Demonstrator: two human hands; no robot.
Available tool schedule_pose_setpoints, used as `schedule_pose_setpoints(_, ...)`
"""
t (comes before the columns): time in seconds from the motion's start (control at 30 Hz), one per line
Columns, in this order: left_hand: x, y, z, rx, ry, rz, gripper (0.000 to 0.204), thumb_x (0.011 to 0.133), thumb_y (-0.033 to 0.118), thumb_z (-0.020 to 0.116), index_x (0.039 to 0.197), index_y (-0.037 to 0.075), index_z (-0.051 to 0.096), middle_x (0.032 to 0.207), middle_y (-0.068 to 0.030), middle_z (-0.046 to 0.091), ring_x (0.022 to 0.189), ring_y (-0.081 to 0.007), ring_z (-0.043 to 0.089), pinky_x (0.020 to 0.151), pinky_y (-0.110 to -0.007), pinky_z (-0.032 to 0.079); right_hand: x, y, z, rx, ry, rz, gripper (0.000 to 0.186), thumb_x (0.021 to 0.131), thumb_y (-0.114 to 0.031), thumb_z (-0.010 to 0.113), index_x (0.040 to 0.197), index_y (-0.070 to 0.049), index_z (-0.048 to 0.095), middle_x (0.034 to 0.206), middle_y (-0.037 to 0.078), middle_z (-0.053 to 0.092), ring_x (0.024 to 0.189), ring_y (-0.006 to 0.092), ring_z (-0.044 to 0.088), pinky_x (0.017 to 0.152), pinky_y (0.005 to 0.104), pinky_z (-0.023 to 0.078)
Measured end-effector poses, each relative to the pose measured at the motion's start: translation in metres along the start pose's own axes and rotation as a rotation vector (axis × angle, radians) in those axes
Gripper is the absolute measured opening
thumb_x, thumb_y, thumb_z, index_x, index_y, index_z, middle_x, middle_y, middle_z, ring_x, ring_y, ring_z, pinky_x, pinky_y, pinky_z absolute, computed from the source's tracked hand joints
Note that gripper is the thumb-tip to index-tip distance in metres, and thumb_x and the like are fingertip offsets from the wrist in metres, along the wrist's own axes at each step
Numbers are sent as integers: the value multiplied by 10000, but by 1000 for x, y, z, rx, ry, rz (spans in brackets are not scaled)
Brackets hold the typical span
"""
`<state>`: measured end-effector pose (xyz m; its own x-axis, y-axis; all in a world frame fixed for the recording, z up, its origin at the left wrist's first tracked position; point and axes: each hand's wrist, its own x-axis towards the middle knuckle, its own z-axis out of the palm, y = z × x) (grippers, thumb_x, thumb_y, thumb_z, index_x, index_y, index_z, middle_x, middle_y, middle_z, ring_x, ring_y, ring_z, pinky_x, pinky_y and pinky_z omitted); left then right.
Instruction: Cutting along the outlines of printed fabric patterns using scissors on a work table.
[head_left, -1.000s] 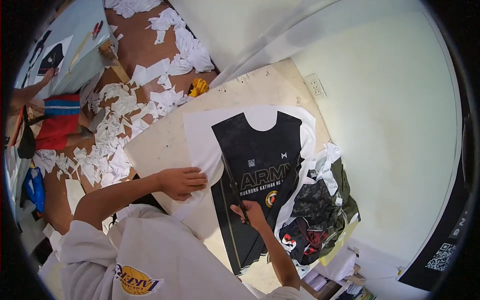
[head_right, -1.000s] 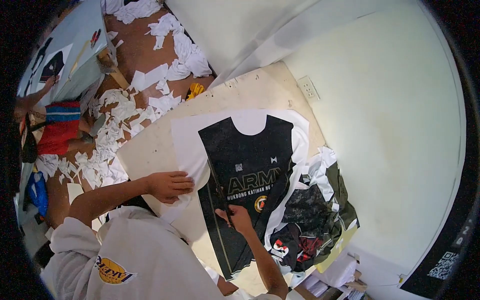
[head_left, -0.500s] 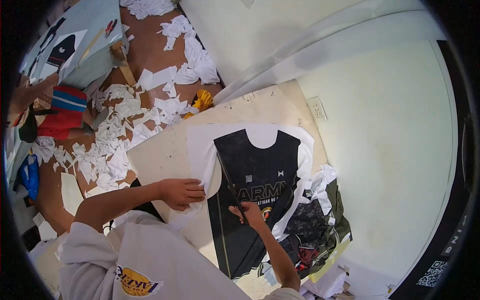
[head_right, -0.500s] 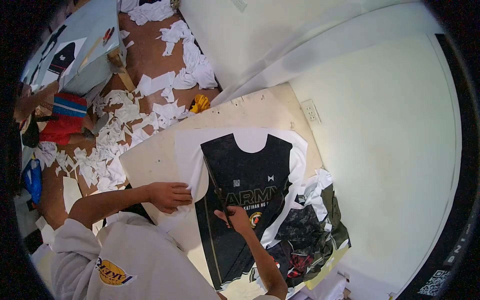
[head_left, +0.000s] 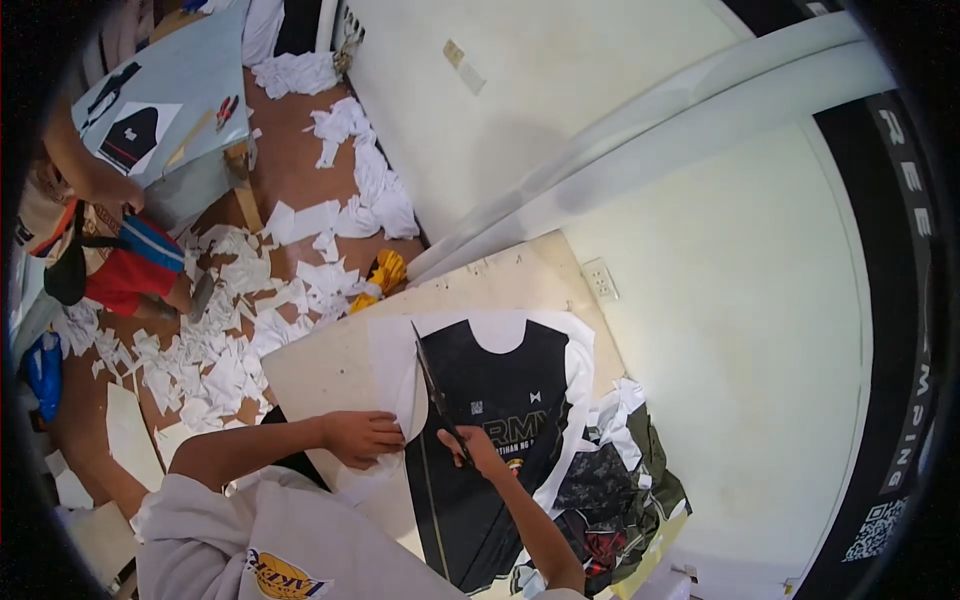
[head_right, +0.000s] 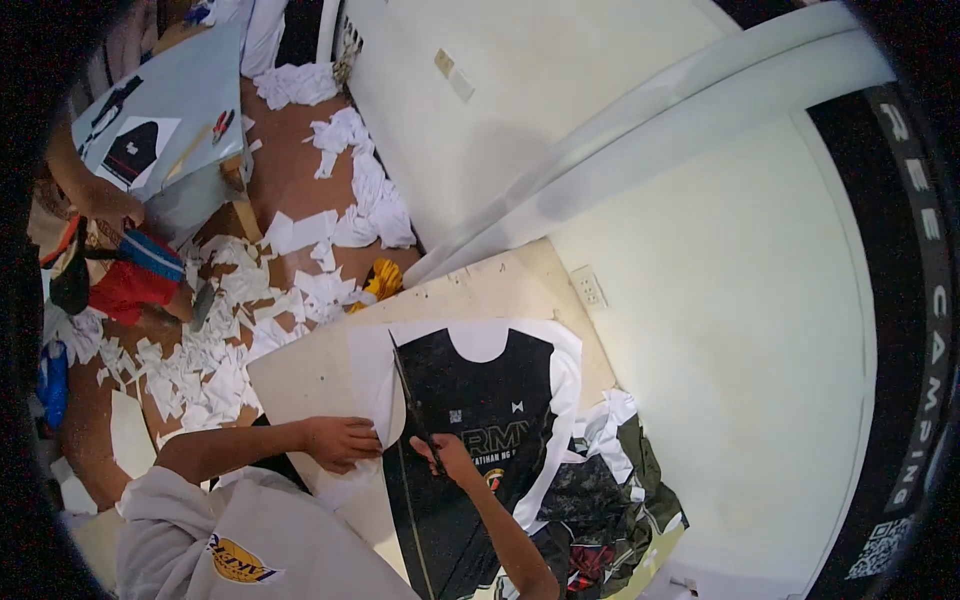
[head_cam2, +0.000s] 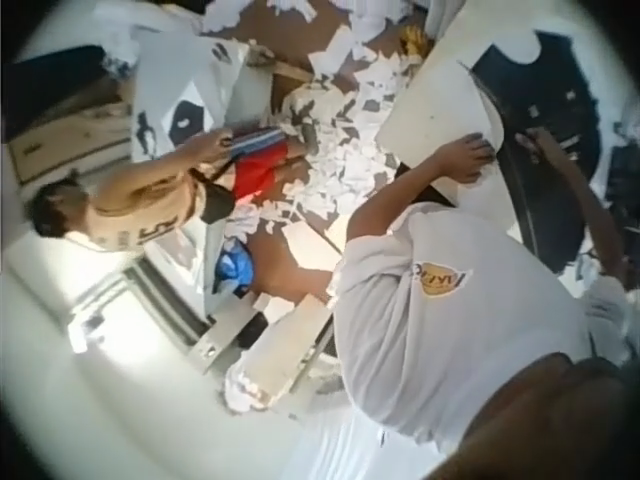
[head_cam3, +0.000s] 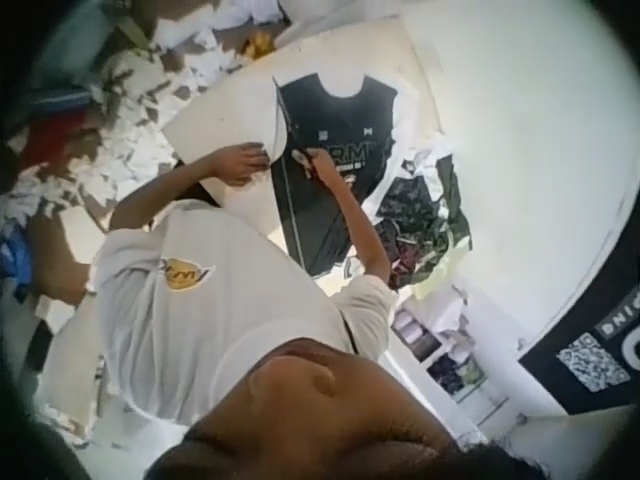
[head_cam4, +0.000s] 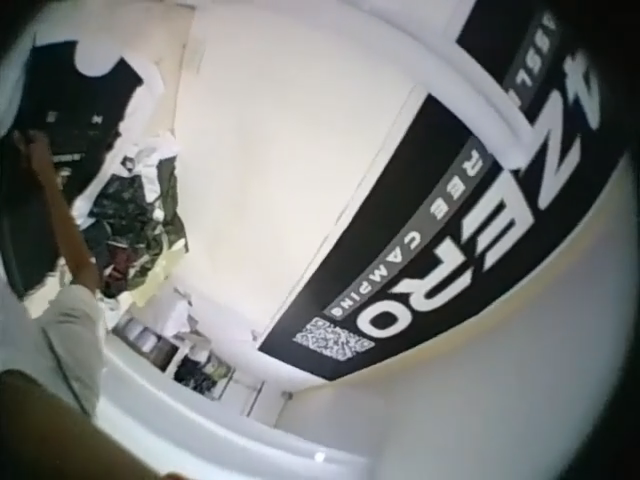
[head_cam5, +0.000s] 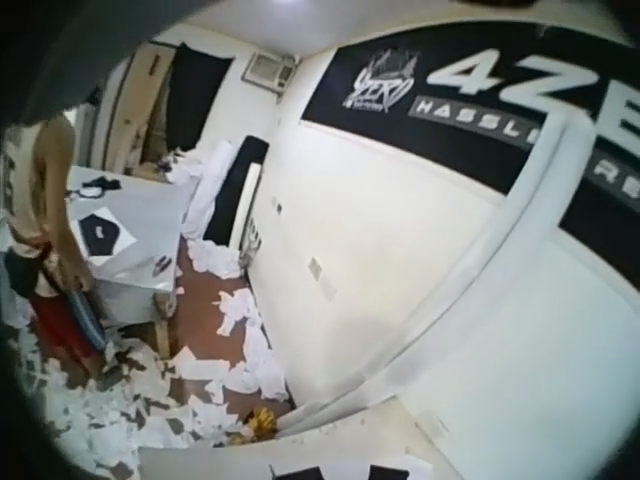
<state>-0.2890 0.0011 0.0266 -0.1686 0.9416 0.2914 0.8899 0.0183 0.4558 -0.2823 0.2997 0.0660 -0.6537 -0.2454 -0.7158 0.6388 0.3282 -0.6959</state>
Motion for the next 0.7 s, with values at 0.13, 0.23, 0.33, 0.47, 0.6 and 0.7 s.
schedule_pose_setpoints(0.13, -6, 1, 4, 18, 54, 34, 512, 792, 271, 682, 1217, -4, 611, 1237, -147, 560, 1220, -314, 503, 1103, -494, 369, 8, -10, 25, -203, 119, -94, 409, 928, -384, 708, 716, -40, 641, 558, 13, 535, 482, 111, 501, 471, 296, 382)
schedule_pose_setpoints(0.23, -7, 4, 4, 25, 97, 26, 477, 777, 227, 694, 1192, 6, 615, 1201, -130, 571, 1177, -302, 516, 1081, -467, 388, -12, 2, 45, 70, 118, -228, 454, 862, -413, 773, 686, -32, 599, 559, 49, 534, 549, 115, 527, 499, 326, 388)
schedule_pose_setpoints(0.33, -17, 2, -10, 14, 187, -40, 285, 796, 242, 698, 989, 35, 660, 1119, -113, 620, 1065, -293, 578, 978, -444, 452, -40, 34, 65, -323, 356, -419, 515, 807, -457, 809, 691, -12, 575, 564, 123, 511, 514, 194, 520, 510, 387, 389)
schedule_pose_setpoints(0.47, -45, 12, -31, 228, 136, -642, 155, 833, 216, 699, 934, 99, 691, 856, -65, 653, 880, -249, 642, 774, -425, 491, -120, 28, 122, -491, 644, -261, 542, 778, -483, 815, 701, -6, 570, 602, 178, 530, 544, 359, 514, 524, 419, 406)
schedule_pose_setpoints(0.6, -25, -23, -58, 227, 355, -633, 271, 848, 173, 674, 1104, 85, 671, 949, -80, 643, 952, -280, 613, 824, -432, 485, -142, 85, 172, -268, 779, -153, 512, 808, -458, 798, 702, -7, 580, 578, 157, 531, 536, 330, 525, 528, 407, 424)
schedule_pose_setpoints(0.7, 11, -69, -67, 239, 270, -480, 404, 886, 200, 645, 1269, 82, 595, 1215, -117, 592, 1208, -296, 525, 1003, -451, 421, -135, 92, 207, 219, 672, -15, 485, 836, -442, 785, 717, -18, 582, 546, 86, 507, 527, 227, 497, 559, 375, 426)
